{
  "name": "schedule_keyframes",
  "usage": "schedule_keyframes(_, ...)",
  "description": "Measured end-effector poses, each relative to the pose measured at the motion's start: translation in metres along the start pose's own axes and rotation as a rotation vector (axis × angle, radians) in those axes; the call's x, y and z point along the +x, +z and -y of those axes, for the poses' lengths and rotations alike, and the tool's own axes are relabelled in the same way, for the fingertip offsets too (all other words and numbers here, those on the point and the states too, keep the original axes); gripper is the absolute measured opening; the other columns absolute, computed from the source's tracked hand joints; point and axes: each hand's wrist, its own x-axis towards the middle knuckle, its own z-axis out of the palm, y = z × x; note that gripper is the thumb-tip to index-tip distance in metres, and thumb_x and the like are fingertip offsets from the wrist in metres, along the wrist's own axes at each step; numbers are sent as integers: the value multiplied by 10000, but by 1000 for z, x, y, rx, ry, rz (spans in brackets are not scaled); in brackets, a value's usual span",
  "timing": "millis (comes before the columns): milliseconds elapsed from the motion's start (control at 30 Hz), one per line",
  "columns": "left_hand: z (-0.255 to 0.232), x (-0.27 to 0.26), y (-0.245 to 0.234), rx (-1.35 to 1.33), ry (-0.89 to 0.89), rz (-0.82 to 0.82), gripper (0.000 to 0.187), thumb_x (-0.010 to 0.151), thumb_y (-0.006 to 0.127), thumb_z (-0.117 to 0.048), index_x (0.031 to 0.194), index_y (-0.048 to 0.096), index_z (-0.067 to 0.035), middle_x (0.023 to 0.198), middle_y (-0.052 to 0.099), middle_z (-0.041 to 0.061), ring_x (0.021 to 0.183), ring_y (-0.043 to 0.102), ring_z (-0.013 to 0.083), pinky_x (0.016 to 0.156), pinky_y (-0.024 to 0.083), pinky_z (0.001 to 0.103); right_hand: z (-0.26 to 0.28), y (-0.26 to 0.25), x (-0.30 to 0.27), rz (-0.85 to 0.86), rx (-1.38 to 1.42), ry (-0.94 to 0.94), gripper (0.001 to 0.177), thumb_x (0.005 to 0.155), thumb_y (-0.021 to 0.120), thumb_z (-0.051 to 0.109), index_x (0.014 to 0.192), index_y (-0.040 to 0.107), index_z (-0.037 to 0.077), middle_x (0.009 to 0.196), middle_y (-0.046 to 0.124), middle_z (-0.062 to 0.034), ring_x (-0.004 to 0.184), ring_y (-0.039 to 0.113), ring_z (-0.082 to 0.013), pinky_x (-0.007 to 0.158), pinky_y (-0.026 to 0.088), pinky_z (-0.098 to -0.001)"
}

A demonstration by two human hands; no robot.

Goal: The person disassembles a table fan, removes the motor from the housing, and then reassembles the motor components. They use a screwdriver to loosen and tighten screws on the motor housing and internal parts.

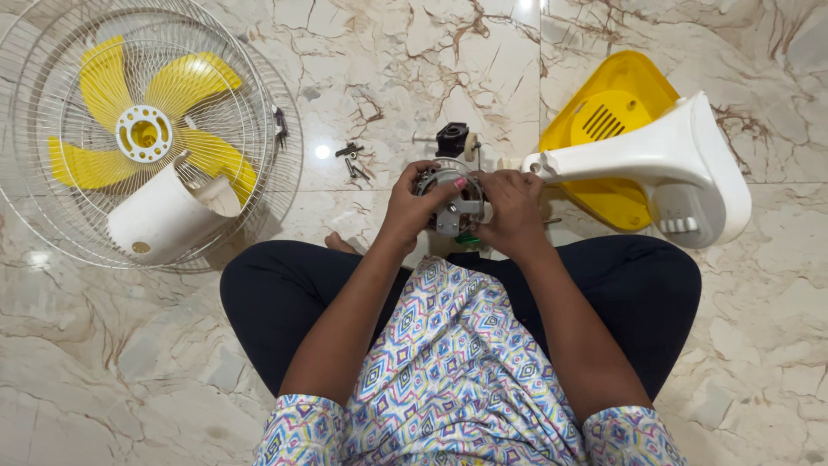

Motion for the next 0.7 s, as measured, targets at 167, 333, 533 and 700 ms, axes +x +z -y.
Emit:
schedule_keyframes(167, -8, -2, 3, 64, 255, 136, 699, 692, 946, -172, 1269, 579, -31, 1137, 704, 95, 1023, 701, 151, 892, 604, 296, 8, 4, -14, -249, -7, 88, 899, 544, 850, 62, 1375, 511, 88, 1307, 501, -175, 1269, 448, -387, 1063, 348, -546)
schedule_keyframes(333, -24, -11, 8, 224, 424, 194, 774, 672, 980, -198, 1316, 578, -47, 1207, 689, 95, 1103, 686, 163, 974, 593, 308, 8, 18, -33, -467, 648, 574, 650, 788, 778, 114, 1337, 429, 122, 1292, 477, -125, 1182, 500, -285, 910, 468, -430)
schedule_keyframes(533, -36, -24, 11, 455, 730, 248, 788, 622, 1011, -269, 1279, 624, -72, 1271, 645, 127, 1192, 669, 238, 1030, 565, 361, -1, 7, -28, -351, 1508, 1068, 591, 845, 636, 489, 1218, 358, 126, 1208, 542, -89, 1078, 588, -238, 733, 512, -407)
schedule_keyframes(700, -39, -34, 11, 515, 791, 328, 807, 607, 998, -316, 1286, 623, -92, 1273, 630, 128, 1206, 659, 288, 999, 575, 366, 7, 0, -21, -128, 1800, 1085, 972, 814, 435, 818, 1363, 527, 22, 1248, 652, -195, 1114, 699, -334, 896, 628, -474)
